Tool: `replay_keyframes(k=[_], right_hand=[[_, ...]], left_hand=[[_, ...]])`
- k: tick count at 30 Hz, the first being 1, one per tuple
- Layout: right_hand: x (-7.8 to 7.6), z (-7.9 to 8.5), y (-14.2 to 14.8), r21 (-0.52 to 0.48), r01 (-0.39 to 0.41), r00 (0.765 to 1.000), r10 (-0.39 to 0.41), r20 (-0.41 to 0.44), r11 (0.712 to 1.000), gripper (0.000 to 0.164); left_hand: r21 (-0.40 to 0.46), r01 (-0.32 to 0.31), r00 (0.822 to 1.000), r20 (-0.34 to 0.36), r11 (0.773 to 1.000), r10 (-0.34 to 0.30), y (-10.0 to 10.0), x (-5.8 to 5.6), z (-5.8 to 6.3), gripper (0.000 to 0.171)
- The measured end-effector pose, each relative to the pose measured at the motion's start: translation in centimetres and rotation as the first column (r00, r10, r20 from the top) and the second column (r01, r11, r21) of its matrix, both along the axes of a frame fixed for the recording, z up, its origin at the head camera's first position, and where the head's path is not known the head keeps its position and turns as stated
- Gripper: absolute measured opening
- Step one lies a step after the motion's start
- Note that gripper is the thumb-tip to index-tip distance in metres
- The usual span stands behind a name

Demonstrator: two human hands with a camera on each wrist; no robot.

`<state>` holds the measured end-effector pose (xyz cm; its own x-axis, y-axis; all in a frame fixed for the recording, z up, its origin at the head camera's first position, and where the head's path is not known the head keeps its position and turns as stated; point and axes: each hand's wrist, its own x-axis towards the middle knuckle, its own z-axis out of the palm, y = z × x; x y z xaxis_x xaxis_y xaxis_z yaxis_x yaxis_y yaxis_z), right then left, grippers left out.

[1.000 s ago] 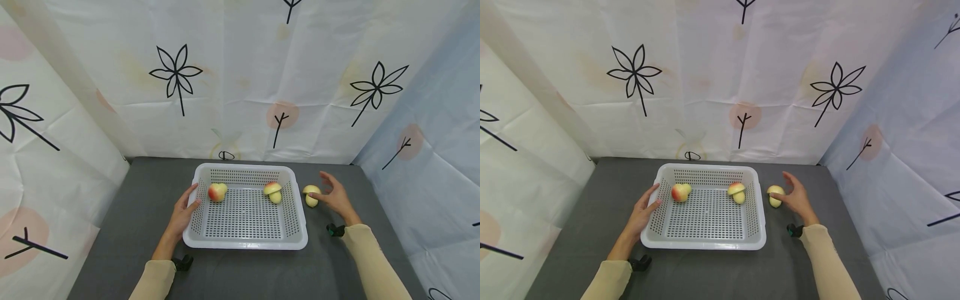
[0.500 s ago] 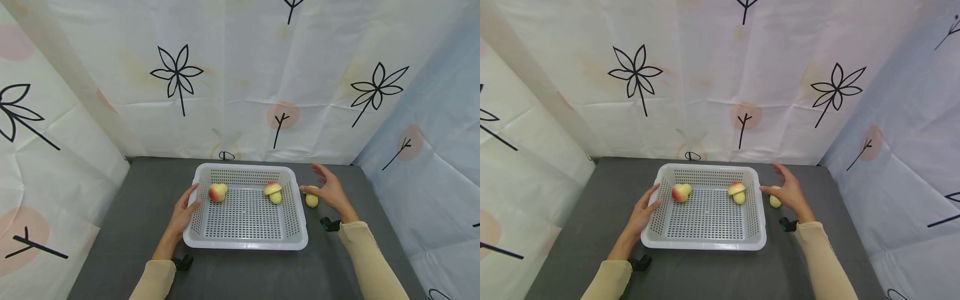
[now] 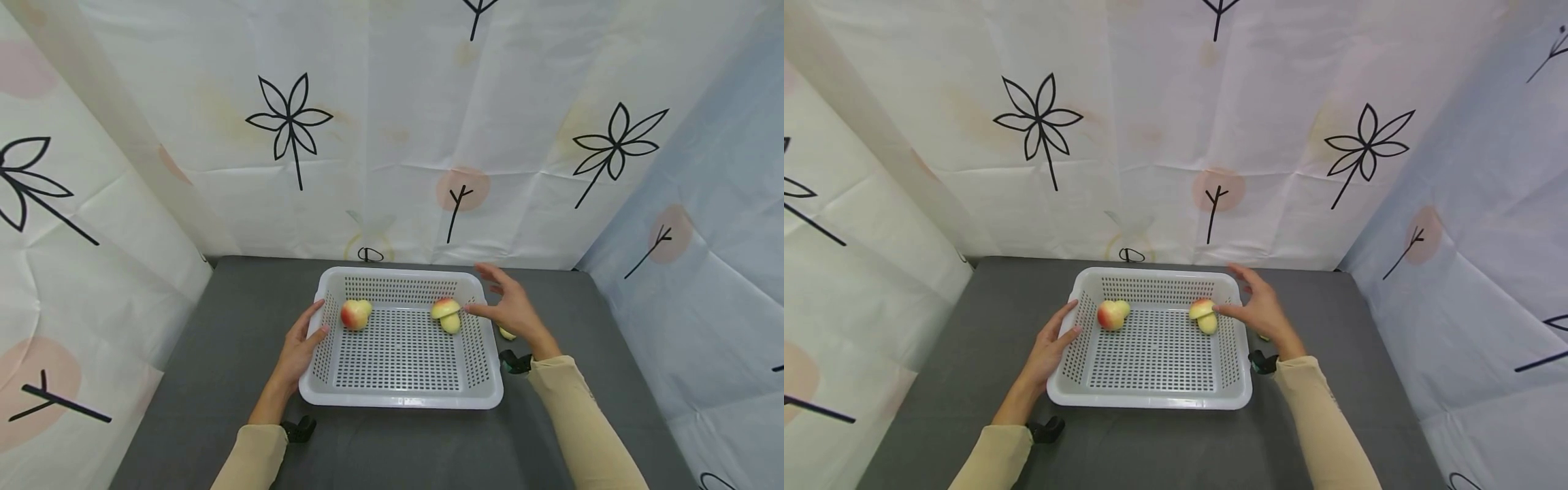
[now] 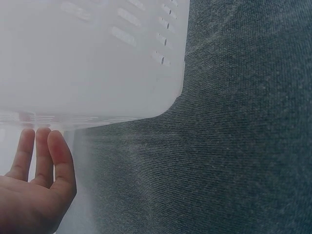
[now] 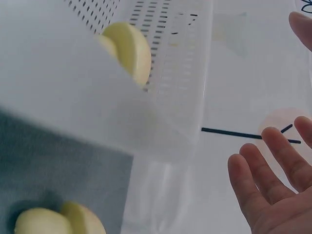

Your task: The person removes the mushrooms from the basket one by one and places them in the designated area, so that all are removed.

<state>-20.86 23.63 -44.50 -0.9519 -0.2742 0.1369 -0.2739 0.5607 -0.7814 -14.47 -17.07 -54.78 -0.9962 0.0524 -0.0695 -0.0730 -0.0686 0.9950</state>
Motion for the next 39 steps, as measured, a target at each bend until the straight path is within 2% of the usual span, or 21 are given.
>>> replay_keyframes(k=[8, 20, 34, 39], right_hand=[[-0.4, -1.0, -1.7, -0.077, -0.029, 0.999, 0.031, 0.031, 0.997, 0.083], [-0.7, -2.5, -3.6, -0.167, -0.043, 0.997, 0.052, 0.051, 0.985, 0.081], [-0.6, -4.0, -4.5, -0.213, -0.013, 0.993, 0.037, 0.110, 0.977, 0.080], [-0.6, -4.4, -4.9, -0.186, 0.002, 0.991, 0.023, 0.132, 0.983, 0.082]], left_hand=[[0.004, -0.005, 1.000, 0.022, 1.000, 0.005, 0.0, 0.0, 0.2, 0.060], [0.003, -0.009, 1.000, 0.011, 1.000, 0.009, 0.0, 0.1, 0.1, 0.060], [-0.020, -0.008, 1.000, -0.002, 1.000, 0.008, 0.1, 0.0, 0.1, 0.060], [-0.016, -0.010, 1.000, 0.001, 1.000, 0.010, 0.1, 0.0, 0.1, 0.060]])
